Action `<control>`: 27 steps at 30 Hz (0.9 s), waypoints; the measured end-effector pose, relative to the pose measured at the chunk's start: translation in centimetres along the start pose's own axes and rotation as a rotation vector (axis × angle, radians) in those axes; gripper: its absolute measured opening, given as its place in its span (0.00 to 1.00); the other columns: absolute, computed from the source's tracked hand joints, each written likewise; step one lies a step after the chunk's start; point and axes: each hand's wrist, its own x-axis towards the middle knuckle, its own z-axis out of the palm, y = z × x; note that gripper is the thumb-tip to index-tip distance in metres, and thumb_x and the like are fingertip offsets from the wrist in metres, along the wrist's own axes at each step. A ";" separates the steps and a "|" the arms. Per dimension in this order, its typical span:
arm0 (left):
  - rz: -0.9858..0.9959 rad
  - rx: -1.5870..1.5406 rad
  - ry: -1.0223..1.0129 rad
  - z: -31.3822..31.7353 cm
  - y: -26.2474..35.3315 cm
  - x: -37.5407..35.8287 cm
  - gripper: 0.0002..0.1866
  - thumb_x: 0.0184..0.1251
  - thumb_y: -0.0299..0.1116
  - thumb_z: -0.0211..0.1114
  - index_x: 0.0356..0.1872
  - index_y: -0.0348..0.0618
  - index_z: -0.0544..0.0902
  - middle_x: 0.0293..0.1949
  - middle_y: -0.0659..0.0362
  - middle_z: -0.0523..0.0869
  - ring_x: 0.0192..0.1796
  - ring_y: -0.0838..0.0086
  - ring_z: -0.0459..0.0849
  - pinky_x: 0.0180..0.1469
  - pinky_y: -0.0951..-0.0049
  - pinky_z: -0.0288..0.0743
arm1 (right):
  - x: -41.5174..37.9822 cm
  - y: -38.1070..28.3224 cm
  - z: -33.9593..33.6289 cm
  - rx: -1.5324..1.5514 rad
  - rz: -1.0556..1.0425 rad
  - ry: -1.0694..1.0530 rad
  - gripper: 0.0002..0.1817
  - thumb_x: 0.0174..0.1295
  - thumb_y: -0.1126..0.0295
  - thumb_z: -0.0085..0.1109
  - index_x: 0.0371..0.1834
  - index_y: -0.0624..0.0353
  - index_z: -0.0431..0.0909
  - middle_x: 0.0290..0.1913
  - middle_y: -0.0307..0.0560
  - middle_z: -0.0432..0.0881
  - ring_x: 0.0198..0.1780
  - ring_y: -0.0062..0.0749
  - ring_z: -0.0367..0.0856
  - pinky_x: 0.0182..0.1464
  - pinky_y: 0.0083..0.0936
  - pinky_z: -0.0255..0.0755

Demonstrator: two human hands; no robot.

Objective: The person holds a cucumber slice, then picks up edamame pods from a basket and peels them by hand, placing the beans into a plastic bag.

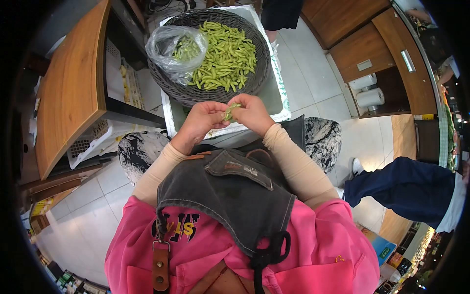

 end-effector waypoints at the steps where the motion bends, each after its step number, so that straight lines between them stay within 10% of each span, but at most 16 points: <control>1: 0.016 0.034 0.002 0.1 0.0 0.1 0.10 0.63 0.21 0.60 0.44 0.30 0.78 0.36 0.56 0.84 0.34 0.76 0.84 0.40 0.78 0.80 | 0.0 0.2 0.0 0.073 0.018 0.027 0.09 0.58 0.75 0.55 0.40 0.65 0.76 0.30 0.39 0.79 0.26 0.16 0.73 0.28 0.15 0.67; 9: 0.115 -0.001 0.063 -0.1 -0.4 0.4 0.11 0.60 0.19 0.62 0.44 0.30 0.78 0.37 0.54 0.84 0.37 0.74 0.84 0.42 0.77 0.81 | -0.6 0.1 -0.5 0.552 0.227 0.006 0.08 0.60 0.72 0.58 0.40 0.61 0.73 0.31 0.37 0.76 0.29 0.16 0.71 0.29 0.13 0.65; 27: 0.228 0.368 0.200 -0.4 -1.7 0.5 0.09 0.56 0.19 0.65 0.38 0.30 0.81 0.34 0.57 0.85 0.34 0.79 0.83 0.39 0.81 0.78 | 0.7 1.5 1.6 0.160 0.139 -0.022 0.03 0.57 0.80 0.52 0.34 0.63 0.73 0.29 0.41 0.76 0.28 0.21 0.73 0.30 0.15 0.68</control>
